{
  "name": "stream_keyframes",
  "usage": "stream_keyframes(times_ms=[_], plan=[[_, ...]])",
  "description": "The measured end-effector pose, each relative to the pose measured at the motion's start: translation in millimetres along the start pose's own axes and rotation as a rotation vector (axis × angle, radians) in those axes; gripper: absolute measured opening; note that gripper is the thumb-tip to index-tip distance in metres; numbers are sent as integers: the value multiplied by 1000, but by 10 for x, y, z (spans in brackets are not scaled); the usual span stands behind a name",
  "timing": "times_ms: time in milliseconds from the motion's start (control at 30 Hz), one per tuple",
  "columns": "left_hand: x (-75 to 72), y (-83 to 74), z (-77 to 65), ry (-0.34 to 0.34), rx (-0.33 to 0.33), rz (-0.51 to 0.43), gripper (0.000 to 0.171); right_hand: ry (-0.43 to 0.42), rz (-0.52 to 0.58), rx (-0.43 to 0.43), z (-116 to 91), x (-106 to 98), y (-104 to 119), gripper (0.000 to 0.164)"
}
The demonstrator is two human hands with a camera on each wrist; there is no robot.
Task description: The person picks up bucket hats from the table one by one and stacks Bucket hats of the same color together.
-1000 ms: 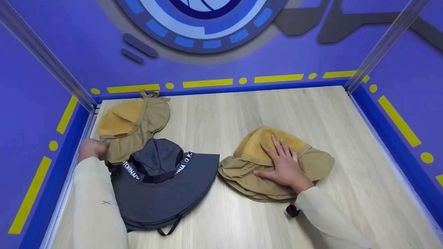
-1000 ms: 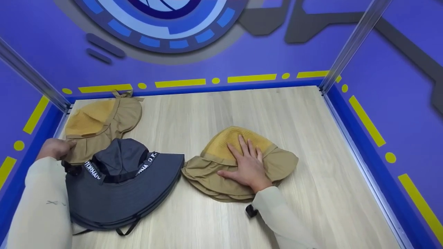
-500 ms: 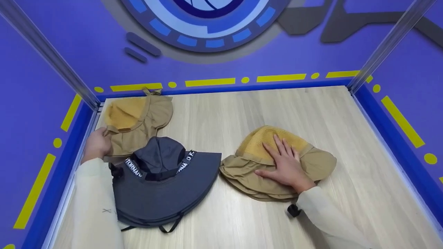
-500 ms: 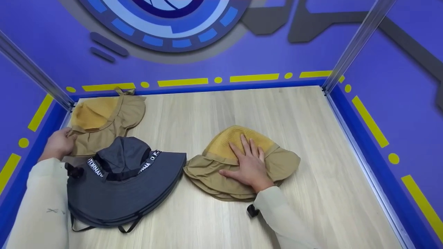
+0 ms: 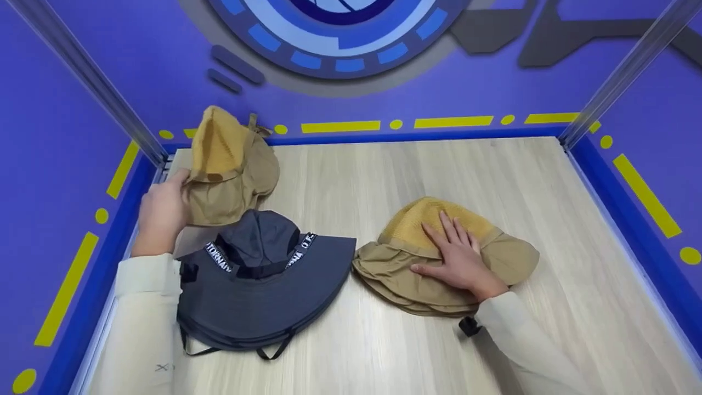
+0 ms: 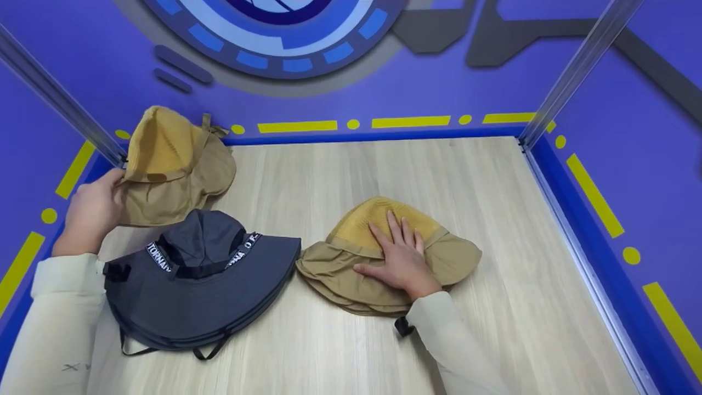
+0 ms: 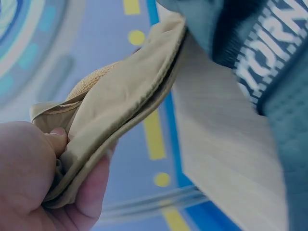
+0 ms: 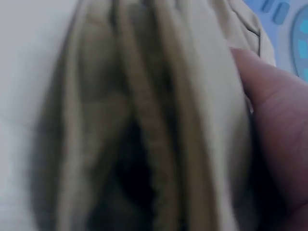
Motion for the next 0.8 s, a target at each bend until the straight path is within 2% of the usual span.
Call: stream_keyframes(times_ms=[167,300,467,667,800], plan=[[-245,-317,-59,-103,82,27,26,58,9,-2,35,-23,11,95],[-396,-539,-155,-207,161,28,25,142,40,15,52,-54,19,91],[-546,-779,-286,-313,245,37,24,237,118,64,45,-208,51,86],[-716,-1039,-380,-420,349,96,23,220,191,27,27,-490,170,82],[-802,-1156,-423,-486,389,114,22,192,228,-12,12,-658,288,79]])
Point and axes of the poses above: each hand's wrist, its own z-axis towards the middle knuckle, its own x-axis out of the palm, y = z × x, the point moved 10 cm from there along z, towards the middle knuckle, and after that the axes turned 12 degrees about x, right-handed, at the moved point
